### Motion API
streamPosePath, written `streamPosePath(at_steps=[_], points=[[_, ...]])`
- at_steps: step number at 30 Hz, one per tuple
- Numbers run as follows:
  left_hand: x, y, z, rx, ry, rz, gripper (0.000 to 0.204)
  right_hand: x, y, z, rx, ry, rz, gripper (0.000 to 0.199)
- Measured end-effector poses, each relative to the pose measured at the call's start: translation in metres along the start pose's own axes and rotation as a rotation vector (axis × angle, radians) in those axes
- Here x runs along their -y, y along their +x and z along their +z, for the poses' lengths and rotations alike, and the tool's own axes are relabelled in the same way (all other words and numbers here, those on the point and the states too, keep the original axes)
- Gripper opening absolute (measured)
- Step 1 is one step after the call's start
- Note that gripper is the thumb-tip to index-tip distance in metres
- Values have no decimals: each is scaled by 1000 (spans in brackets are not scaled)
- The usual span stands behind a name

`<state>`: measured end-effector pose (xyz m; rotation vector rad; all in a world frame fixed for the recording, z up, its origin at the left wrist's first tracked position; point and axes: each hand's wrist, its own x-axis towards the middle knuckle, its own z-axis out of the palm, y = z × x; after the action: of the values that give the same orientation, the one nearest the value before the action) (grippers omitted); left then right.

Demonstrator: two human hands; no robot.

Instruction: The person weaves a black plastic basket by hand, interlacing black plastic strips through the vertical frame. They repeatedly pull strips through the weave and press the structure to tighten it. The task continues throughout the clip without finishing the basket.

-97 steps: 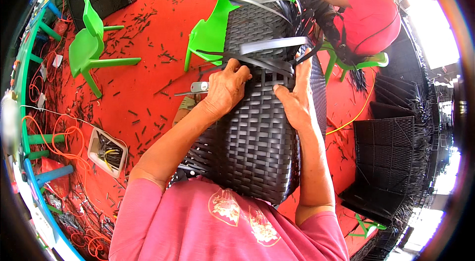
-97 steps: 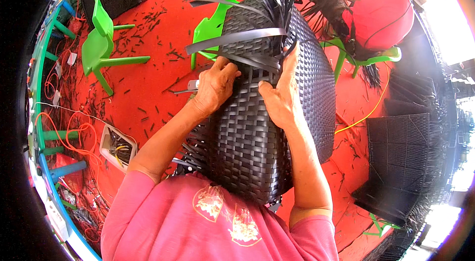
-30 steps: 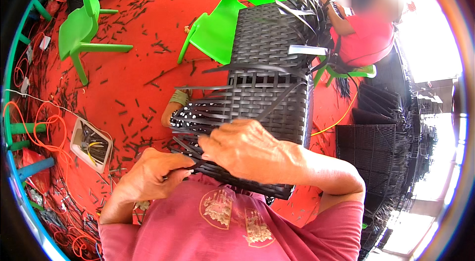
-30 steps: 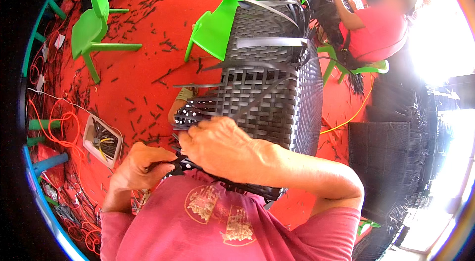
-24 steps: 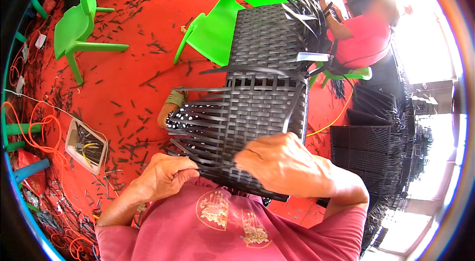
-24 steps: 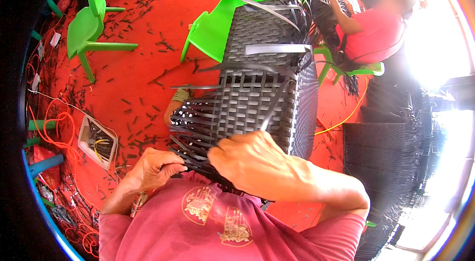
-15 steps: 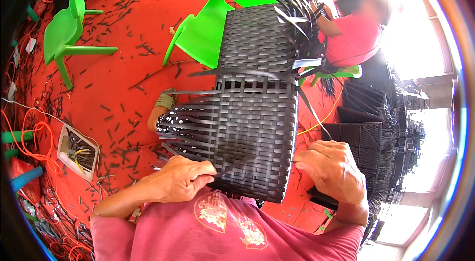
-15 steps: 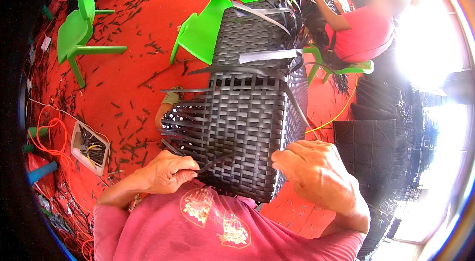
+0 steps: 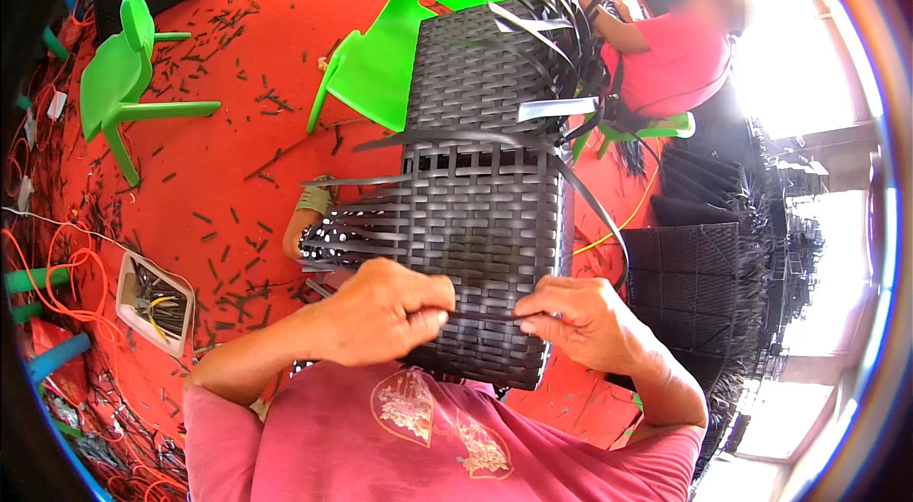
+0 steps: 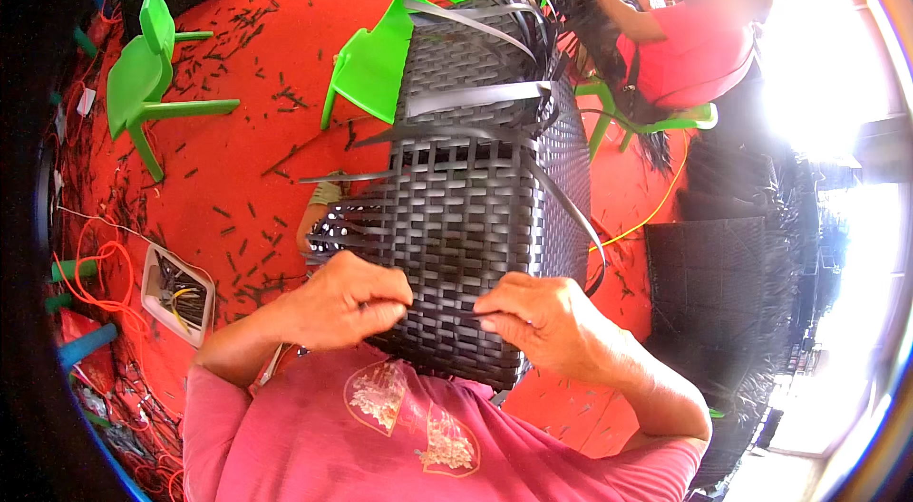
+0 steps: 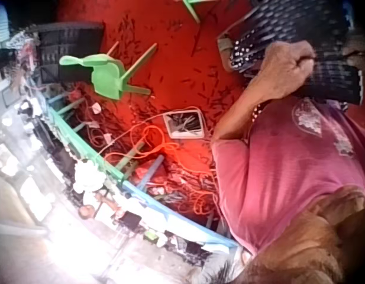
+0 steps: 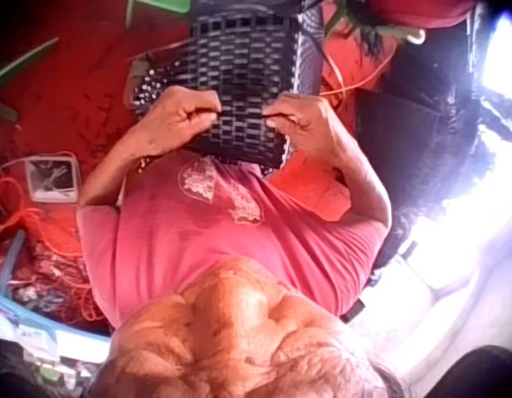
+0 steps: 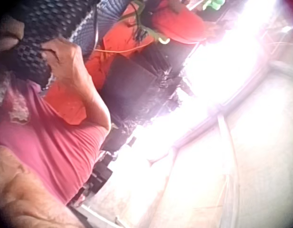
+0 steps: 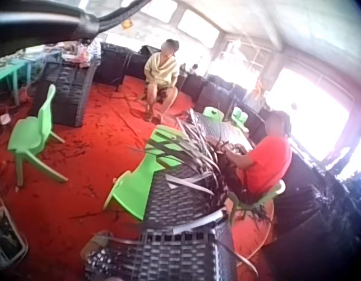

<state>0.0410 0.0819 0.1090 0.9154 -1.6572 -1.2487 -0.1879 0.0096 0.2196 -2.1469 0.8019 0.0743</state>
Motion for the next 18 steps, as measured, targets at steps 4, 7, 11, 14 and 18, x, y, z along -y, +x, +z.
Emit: streamPosePath(at_steps=[4, 7, 11, 14, 18], points=[[15, 9, -14, -60, -802, -418, 6, 1, 4, 1, -198, -461, -121, 19], [36, 11, -26, -211, -747, -398, 11, 6, 11, -9, -284, -809, -217, 22], [47, -4, -46, -330, -745, -353, 13, 7, 6, -17, -284, -748, -231, 19], [50, -12, -47, -330, -726, -327, 14, 7, 2, -9, -209, -441, -242, 20], [52, -17, -47, -323, -836, -169, 14, 29, 1, -7, -116, -365, -428, 22]])
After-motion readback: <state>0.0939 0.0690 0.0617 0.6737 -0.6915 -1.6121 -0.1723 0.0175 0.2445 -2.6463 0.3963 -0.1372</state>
